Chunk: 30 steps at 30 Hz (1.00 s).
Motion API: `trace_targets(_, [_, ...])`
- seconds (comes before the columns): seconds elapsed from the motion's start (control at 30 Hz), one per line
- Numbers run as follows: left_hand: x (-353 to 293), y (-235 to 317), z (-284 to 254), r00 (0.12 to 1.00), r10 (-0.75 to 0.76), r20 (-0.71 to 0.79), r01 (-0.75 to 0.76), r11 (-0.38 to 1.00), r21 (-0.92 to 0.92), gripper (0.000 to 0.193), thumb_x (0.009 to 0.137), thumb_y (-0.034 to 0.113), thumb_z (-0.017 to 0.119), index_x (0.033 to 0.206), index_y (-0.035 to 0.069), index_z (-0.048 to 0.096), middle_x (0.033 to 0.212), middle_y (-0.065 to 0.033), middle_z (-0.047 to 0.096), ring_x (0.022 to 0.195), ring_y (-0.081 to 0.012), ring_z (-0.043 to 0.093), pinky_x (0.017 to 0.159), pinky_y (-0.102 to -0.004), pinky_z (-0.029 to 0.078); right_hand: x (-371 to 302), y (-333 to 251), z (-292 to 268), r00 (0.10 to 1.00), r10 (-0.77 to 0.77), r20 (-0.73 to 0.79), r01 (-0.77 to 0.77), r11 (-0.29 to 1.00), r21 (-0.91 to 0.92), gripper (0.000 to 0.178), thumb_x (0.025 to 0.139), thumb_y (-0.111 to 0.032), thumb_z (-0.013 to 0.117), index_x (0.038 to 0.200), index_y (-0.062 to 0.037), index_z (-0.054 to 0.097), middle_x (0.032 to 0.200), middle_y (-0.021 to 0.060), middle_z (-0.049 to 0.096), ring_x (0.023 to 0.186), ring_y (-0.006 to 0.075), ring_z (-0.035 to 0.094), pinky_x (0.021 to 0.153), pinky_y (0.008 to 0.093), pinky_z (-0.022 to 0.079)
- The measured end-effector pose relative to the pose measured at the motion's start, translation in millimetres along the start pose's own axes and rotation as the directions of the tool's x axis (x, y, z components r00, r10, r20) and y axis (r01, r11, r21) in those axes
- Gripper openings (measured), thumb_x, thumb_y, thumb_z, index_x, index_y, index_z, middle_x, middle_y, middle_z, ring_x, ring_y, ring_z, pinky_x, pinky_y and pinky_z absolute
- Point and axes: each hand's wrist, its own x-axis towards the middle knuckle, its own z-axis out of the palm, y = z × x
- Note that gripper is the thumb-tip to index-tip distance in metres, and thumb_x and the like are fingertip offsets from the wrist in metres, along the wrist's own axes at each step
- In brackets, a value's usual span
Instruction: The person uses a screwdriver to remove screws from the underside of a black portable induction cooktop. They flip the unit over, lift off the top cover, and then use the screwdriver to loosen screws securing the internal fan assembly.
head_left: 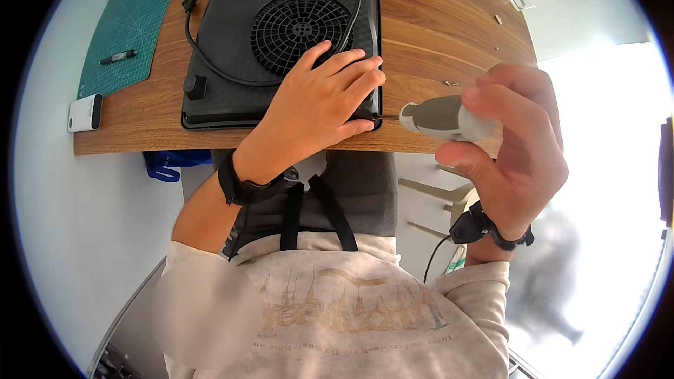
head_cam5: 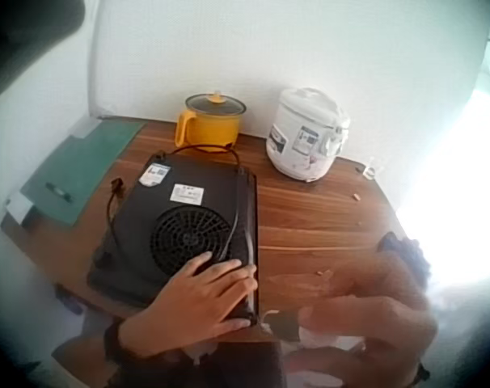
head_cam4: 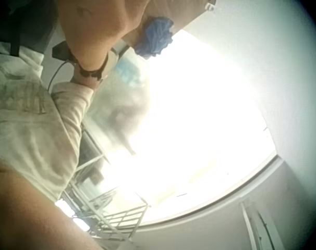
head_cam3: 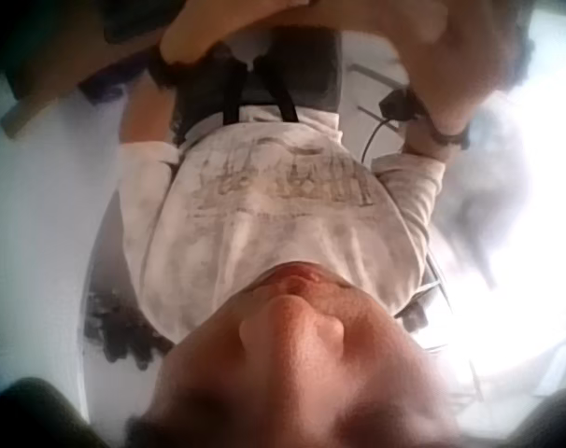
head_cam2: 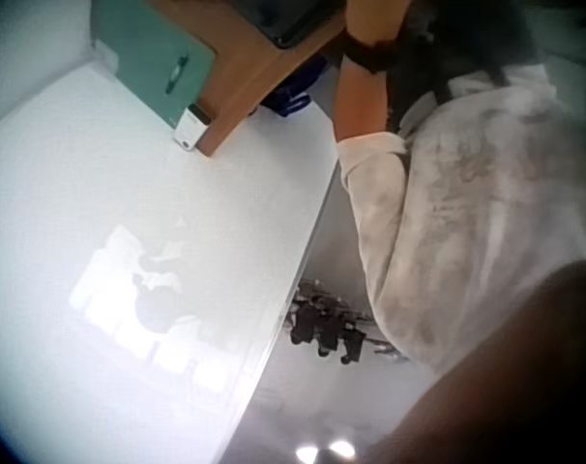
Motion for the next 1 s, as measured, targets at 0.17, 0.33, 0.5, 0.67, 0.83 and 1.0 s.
trace_targets(0.17, [0, 1, 1, 1.0, -0.017, -0.004, 0.017, 0.999, -0.033, 0.058, 0.077, 0.038, 0.084, 0.123, 0.013, 0.058, 0.145, -0.0001, 0.057, 0.137, -0.0214, 0.05, 0.116, -0.0488, 0.036, -9, 7, 4, 0.989, 0.105, -0.106, -0.091, 0.987, 0.131, 0.037, 0.084, 0.013, 0.069, 0.119, 0.0047, 0.061, 0.12, 0.0242, 0.067, 0.111, 0.0334, 0.067, 0.093, 0.0416, 0.058])
trace_targets(0.33, [0, 0, 2, 1.0, -0.016, -0.016, 0.015, 0.999, -0.03, 0.058, 0.077, 0.039, 0.083, 0.122, 0.013, 0.058, 0.145, 0.0005, 0.057, 0.137, -0.0215, 0.05, 0.117, -0.0484, 0.036, -20, 13, 9, 0.921, 0.239, -0.307, -0.18, 0.961, 0.208, 0.038, 0.079, 0.016, 0.069, 0.115, 0.0056, 0.062, 0.117, 0.022, 0.07, 0.107, 0.0278, 0.071, 0.088, 0.0371, 0.063])
trace_targets(0.5, [1, 0, 2, 1.0, -0.02, -0.015, 0.02, 0.999, -0.024, 0.057, 0.077, 0.039, 0.083, 0.121, 0.014, 0.058, 0.145, 0.0009, 0.057, 0.137, -0.021, 0.05, 0.117, -0.0484, 0.036, -36, 21, 4, 0.909, 0.234, -0.344, -0.169, 0.963, 0.208, 0.042, 0.081, 0.018, 0.065, 0.12, 0.0047, 0.057, 0.12, 0.0257, 0.068, 0.107, 0.0323, 0.071, 0.086, 0.0393, 0.064])
trace_targets(0.67, [1, 0, 2, 1.0, -0.025, -0.011, 0.025, 0.999, -0.023, 0.056, 0.078, 0.039, 0.084, 0.121, 0.014, 0.058, 0.144, 0.001, 0.058, 0.136, -0.0209, 0.051, 0.117, -0.0485, 0.036, -45, 26, 3, 0.886, 0.277, -0.372, -0.198, 0.952, 0.235, 0.041, 0.082, 0.016, 0.065, 0.12, 0.0047, 0.055, 0.121, 0.0277, 0.066, 0.108, 0.0341, 0.07, 0.085, 0.0401, 0.064])
trace_targets(0.83, [1, 0, 2, 1.0, -0.021, -0.013, 0.021, 0.999, -0.024, 0.057, 0.077, 0.039, 0.084, 0.121, 0.014, 0.058, 0.144, 0.0009, 0.058, 0.136, -0.0212, 0.051, 0.116, -0.0492, 0.036, -56, 31, 1, 0.891, 0.259, -0.373, -0.191, 0.959, 0.211, 0.031, 0.093, 0.009, 0.061, 0.122, 0.0031, 0.055, 0.12, 0.0318, 0.066, 0.109, 0.037, 0.069, 0.097, 0.0479, 0.057])
trace_targets(1.0, [1, 0, 1, 1.0, -0.023, -0.003, 0.023, 1.0, -0.018, 0.057, 0.077, 0.038, 0.084, 0.121, 0.014, 0.058, 0.145, 0.0008, 0.057, 0.137, -0.0213, 0.051, 0.116, -0.0494, 0.036, -59, 32, 1, 0.876, 0.292, -0.385, -0.22, 0.95, 0.219, 0.03, 0.094, 0.006, 0.061, 0.122, 0.0031, 0.055, 0.12, 0.0322, 0.066, 0.109, 0.0374, 0.069, 0.097, 0.0477, 0.057])
